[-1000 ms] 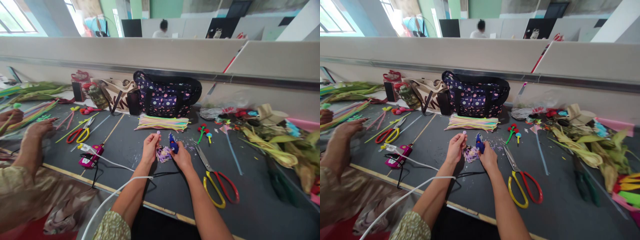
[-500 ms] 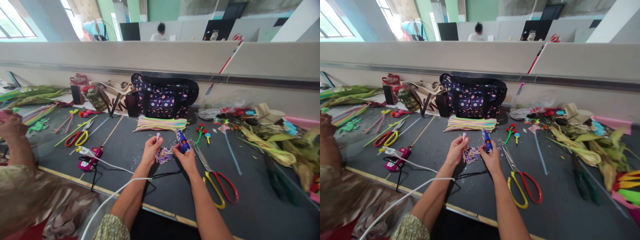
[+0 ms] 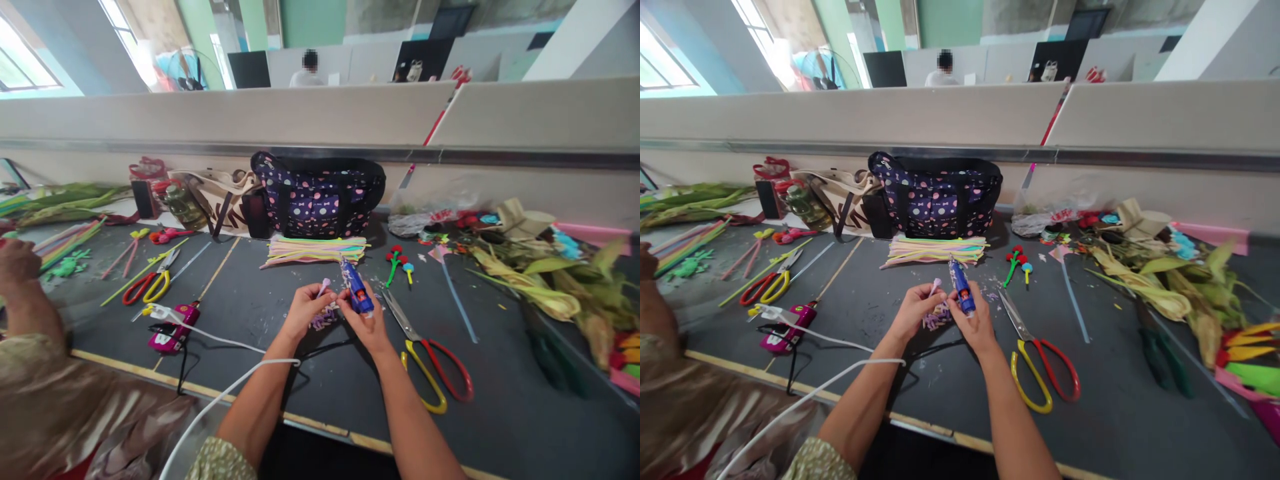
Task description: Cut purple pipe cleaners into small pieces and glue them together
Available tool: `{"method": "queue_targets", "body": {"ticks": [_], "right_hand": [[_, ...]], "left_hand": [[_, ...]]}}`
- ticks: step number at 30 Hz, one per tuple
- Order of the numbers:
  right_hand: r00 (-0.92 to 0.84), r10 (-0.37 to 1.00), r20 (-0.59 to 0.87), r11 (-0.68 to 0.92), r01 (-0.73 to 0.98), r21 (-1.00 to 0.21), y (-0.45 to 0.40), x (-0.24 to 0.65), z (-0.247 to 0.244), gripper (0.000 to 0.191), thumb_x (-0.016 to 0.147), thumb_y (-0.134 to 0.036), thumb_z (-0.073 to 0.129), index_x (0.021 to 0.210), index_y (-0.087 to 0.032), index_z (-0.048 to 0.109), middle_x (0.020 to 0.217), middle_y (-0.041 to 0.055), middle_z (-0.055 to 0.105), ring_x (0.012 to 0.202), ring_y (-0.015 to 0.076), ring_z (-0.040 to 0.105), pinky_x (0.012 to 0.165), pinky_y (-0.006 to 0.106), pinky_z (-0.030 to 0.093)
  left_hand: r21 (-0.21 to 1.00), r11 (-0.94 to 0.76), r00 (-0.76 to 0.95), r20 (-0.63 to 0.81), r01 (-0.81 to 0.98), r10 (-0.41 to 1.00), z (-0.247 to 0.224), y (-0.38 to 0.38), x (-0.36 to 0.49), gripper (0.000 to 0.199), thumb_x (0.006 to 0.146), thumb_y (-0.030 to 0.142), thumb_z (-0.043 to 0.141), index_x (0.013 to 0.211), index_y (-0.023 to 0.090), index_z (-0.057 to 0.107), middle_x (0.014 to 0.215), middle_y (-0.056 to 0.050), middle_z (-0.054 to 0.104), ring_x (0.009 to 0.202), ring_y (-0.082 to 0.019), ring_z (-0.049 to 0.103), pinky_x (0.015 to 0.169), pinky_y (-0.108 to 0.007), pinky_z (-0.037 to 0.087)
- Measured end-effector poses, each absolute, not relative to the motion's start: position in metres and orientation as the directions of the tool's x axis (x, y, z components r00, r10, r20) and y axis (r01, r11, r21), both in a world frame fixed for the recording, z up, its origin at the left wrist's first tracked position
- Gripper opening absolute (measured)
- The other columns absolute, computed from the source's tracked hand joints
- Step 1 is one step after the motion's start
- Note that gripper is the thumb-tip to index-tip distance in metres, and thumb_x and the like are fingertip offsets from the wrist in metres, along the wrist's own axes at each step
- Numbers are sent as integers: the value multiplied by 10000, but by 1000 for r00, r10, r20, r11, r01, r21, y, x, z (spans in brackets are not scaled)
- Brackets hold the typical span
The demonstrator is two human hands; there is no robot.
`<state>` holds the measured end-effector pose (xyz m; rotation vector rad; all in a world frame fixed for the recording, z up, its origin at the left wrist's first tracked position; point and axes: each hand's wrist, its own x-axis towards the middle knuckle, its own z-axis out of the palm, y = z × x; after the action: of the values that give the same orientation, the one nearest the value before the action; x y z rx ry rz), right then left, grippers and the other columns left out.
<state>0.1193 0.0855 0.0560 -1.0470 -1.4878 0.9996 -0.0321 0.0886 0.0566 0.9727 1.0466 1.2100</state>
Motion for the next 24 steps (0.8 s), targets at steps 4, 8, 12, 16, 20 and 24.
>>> {"method": "queue_targets", "body": {"ticks": [4, 8, 12, 16, 20, 24], "right_hand": [[33, 973, 229, 226, 75, -971, 90, 116, 49, 225, 740, -354, 639, 890, -205, 562, 847, 13, 638, 702, 133, 581, 708, 290, 476], [84, 977, 196, 194, 30, -980, 94, 114, 43, 259, 724, -392, 652, 872, -193, 579, 832, 29, 644, 706, 145, 594, 711, 301, 483], [40, 975, 220, 217, 62, -974, 90, 114, 47, 273, 717, -401, 657, 897, -208, 588, 845, 26, 653, 735, 154, 605, 729, 302, 486], [27, 975, 219, 217, 74, -973, 87, 114, 52, 252, 725, -391, 654, 889, -213, 586, 823, 11, 649, 719, 149, 603, 718, 290, 487], [43, 977, 209, 205, 72, -976, 87, 115, 52, 244, 729, -384, 651, 882, -211, 574, 815, 5, 637, 710, 140, 593, 719, 283, 488], [73, 978, 195, 192, 48, -980, 89, 117, 51, 266, 720, -391, 651, 887, -206, 558, 819, 13, 621, 715, 140, 587, 723, 294, 500]], "left_hand": [[956, 118, 62, -105, -269, 992, 56, 89, -32, 333, 637, 412, 745, 695, 110, 619, 540, 46, 461, 461, -37, 310, 468, -207, 202], [925, 147, 56, -136, -351, 989, 58, 90, -31, 355, 620, 427, 755, 679, 114, 599, 534, 48, 450, 446, -32, 300, 459, -206, 196], [911, 149, 41, -145, -383, 989, 61, 89, -30, 373, 605, 437, 764, 670, 113, 591, 528, 50, 432, 441, -30, 292, 452, -204, 188], [915, 140, 45, -133, -378, 990, 61, 88, -29, 360, 622, 426, 756, 680, 111, 592, 528, 51, 413, 447, -31, 278, 452, -202, 186], [950, 122, 36, -117, -286, 992, 59, 88, -27, 368, 635, 452, 738, 683, 118, 593, 520, 59, 388, 456, -39, 267, 459, -203, 190], [991, 9, -6, -9, -131, 1000, 60, 86, -25, 352, 676, 463, 701, 727, 125, 615, 586, 36, 450, 526, -64, 343, 506, -204, 263]]}}
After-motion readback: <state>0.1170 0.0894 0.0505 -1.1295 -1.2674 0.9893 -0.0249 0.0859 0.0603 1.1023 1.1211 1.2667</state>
